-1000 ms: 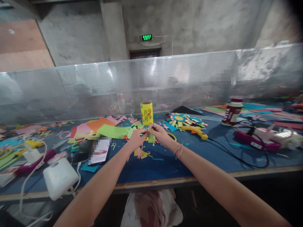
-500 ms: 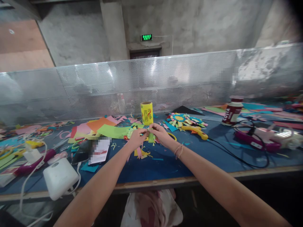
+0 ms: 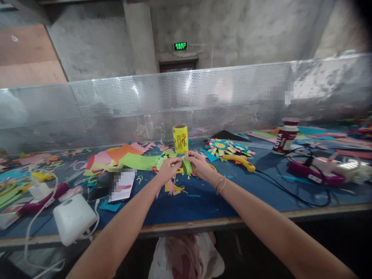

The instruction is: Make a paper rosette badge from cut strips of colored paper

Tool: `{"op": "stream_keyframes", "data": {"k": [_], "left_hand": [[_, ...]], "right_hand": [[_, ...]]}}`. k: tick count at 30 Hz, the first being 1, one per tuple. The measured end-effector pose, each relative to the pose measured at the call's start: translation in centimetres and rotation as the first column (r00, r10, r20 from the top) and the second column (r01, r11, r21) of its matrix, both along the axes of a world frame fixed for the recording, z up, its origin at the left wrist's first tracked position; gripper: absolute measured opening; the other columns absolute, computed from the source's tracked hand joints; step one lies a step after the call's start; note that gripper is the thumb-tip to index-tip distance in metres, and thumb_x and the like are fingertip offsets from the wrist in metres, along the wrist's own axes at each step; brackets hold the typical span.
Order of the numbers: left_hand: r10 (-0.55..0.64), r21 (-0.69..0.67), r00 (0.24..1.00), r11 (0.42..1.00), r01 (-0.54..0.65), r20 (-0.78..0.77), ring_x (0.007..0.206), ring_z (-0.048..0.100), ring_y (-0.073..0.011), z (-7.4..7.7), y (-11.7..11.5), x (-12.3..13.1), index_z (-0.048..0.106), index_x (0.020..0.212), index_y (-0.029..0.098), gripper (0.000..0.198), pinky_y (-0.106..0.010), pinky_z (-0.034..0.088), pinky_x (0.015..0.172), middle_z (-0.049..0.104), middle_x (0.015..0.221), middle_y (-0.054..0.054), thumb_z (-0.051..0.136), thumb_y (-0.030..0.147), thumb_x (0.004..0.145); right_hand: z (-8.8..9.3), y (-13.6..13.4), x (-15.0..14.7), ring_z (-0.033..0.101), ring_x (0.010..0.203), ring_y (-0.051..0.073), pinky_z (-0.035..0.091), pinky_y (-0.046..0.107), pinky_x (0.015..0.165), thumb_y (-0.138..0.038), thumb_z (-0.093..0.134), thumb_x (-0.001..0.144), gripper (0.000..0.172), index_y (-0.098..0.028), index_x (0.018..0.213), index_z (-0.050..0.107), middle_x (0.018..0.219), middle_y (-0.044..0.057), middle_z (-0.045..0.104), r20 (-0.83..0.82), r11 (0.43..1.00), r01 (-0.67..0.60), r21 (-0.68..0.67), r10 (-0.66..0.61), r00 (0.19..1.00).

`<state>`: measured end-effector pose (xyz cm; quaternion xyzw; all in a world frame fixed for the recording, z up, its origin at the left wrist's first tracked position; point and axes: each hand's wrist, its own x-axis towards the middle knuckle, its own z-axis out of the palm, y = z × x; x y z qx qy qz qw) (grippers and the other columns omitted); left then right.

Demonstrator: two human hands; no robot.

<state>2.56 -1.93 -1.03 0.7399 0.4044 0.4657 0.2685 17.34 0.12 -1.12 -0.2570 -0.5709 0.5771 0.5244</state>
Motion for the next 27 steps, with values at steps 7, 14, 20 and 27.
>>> {"op": "stream_keyframes", "data": {"k": [7,14,20,27], "left_hand": [[0.007,-0.004,1.000,1.000,-0.007,-0.031,0.066,0.058,-0.0134,-0.4,0.3,0.1,0.066,0.079,0.014,0.017,-0.026,0.049,0.063,0.065,0.072,-0.004,0.052,0.019,0.072],[0.054,0.008,0.998,0.999,-0.053,-0.039,0.063,0.057,-0.0123,-0.4,0.5,-0.1,0.067,0.080,0.014,0.021,-0.025,0.048,0.062,0.065,0.071,-0.003,0.049,0.018,0.072],[0.056,-0.006,0.998,0.998,-0.056,-0.034,0.064,0.058,-0.0126,-0.2,0.2,0.0,0.068,0.082,0.014,0.022,-0.025,0.048,0.064,0.065,0.072,-0.004,0.049,0.018,0.071],[0.097,-0.086,0.993,0.992,-0.091,0.065,0.059,0.056,-0.0118,-0.4,0.9,-0.4,0.067,0.072,0.015,0.016,-0.024,0.048,0.059,0.063,0.068,-0.003,0.051,0.017,0.068]], "right_hand": [[0.1,-0.1,0.0,0.042,0.052,0.008,0.033,0.023,0.049,-0.027,0.066,0.058,0.021,-0.019,0.067,0.049,0.059,-0.005,0.044,-0.071,0.996,-0.067,-0.062,0.062,0.996],[-0.2,0.4,0.1,0.048,0.060,0.009,0.036,0.024,0.055,-0.026,0.066,0.058,0.023,-0.018,0.071,0.049,0.066,-0.004,0.049,-0.087,0.992,-0.077,-0.096,0.069,0.994],[-0.8,0.9,0.2,0.044,0.057,0.008,0.033,0.023,0.053,-0.027,0.065,0.060,0.020,-0.018,0.068,0.050,0.062,-0.005,0.046,-0.074,0.997,-0.064,-0.049,0.060,0.995],[-0.2,1.8,0.9,0.052,0.070,0.015,0.041,0.028,0.061,-0.041,0.057,0.067,0.025,-0.019,0.079,0.053,0.078,0.003,0.055,0.207,0.994,0.111,0.025,-0.114,0.972]]}}
